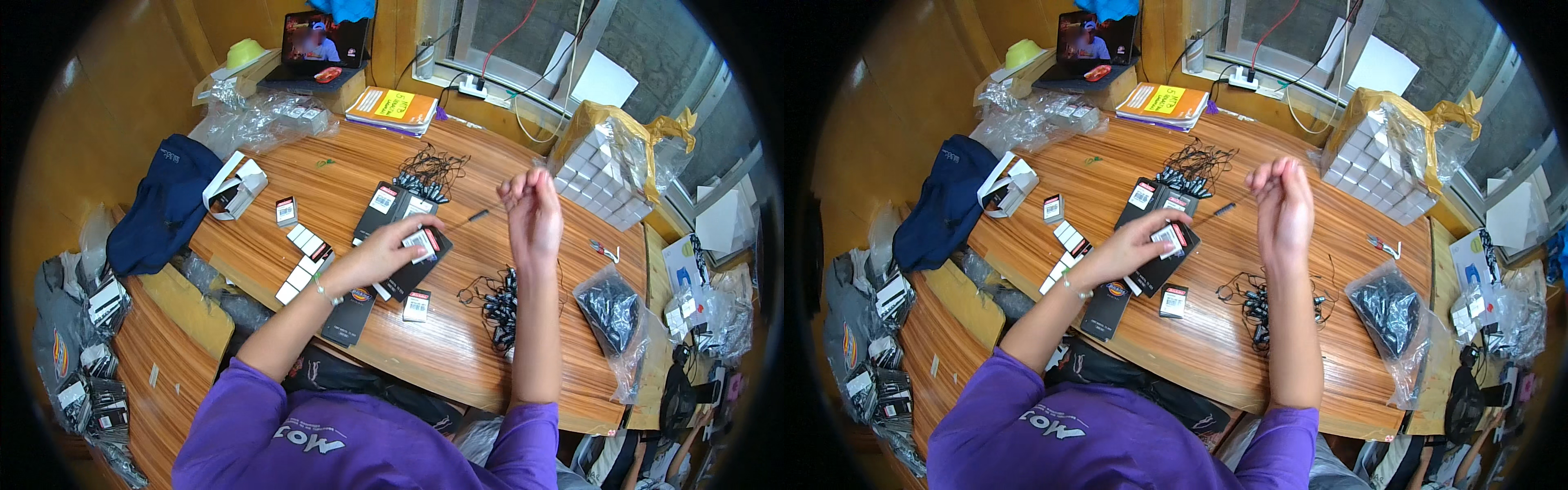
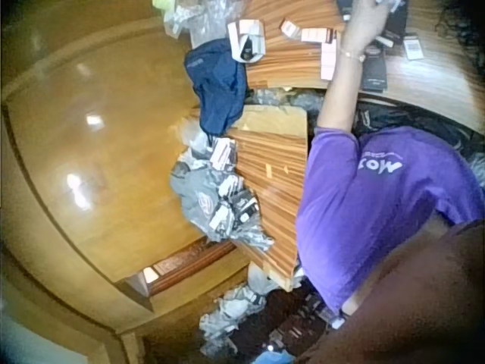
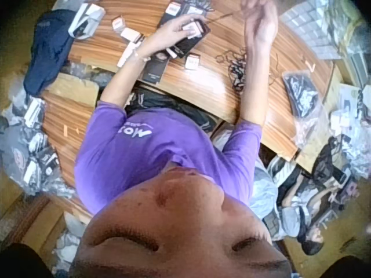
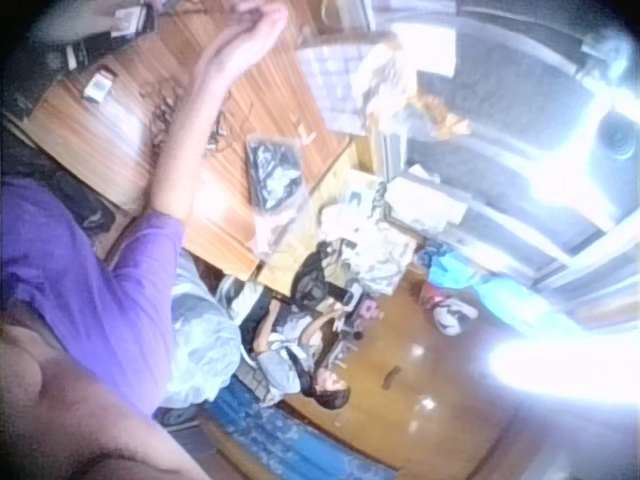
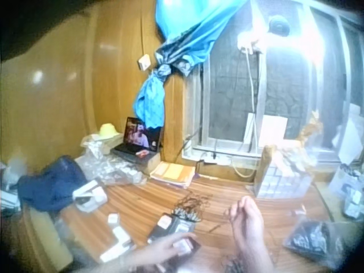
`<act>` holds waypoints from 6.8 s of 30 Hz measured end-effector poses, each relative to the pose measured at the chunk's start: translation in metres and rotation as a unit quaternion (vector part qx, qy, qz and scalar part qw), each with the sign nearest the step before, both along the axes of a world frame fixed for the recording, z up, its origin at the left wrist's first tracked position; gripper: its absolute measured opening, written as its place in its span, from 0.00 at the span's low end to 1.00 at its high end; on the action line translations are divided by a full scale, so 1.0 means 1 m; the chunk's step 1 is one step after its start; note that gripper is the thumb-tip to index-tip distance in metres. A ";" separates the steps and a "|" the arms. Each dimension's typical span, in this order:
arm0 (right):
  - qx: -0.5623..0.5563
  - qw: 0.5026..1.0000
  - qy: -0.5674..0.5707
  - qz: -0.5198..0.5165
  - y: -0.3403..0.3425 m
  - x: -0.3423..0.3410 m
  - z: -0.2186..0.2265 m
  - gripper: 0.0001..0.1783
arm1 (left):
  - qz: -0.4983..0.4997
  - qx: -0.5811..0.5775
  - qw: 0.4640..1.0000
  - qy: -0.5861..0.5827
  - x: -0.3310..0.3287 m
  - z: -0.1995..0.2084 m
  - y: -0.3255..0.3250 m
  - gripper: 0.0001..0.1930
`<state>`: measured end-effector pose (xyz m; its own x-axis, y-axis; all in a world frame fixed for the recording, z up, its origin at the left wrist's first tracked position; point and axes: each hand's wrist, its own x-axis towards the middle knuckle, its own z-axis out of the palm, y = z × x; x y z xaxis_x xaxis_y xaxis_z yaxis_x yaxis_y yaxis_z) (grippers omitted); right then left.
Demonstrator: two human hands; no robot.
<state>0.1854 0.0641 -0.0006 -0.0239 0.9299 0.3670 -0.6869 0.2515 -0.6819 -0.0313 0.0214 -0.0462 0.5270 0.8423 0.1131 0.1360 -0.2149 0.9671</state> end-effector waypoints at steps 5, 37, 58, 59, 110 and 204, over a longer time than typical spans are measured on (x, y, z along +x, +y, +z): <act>-0.051 0.996 -0.077 -0.009 0.064 -0.003 0.021 0.12 | 0.052 -0.048 0.997 -0.038 -0.018 -0.005 0.035 0.17; -0.254 0.863 -0.436 -0.039 0.200 -0.045 -0.112 0.16 | 0.257 0.212 0.876 0.347 -0.074 0.012 -0.045 0.24; 0.174 0.604 -0.777 0.048 -0.072 -0.045 -0.070 0.20 | 0.045 0.228 0.890 0.393 -0.076 0.013 -0.053 0.26; 0.177 0.623 -0.761 0.041 -0.071 -0.045 -0.072 0.20 | 0.055 0.223 0.899 0.373 -0.076 0.014 -0.054 0.24; -0.132 0.769 -0.612 -0.127 -0.059 0.162 -0.031 0.09 | 0.133 -0.123 0.970 -0.161 0.018 -0.006 -0.061 0.09; -0.013 0.923 -0.380 -0.055 -0.060 -0.017 -0.010 0.04 | 0.200 0.302 0.932 0.029 0.037 0.042 -0.027 0.06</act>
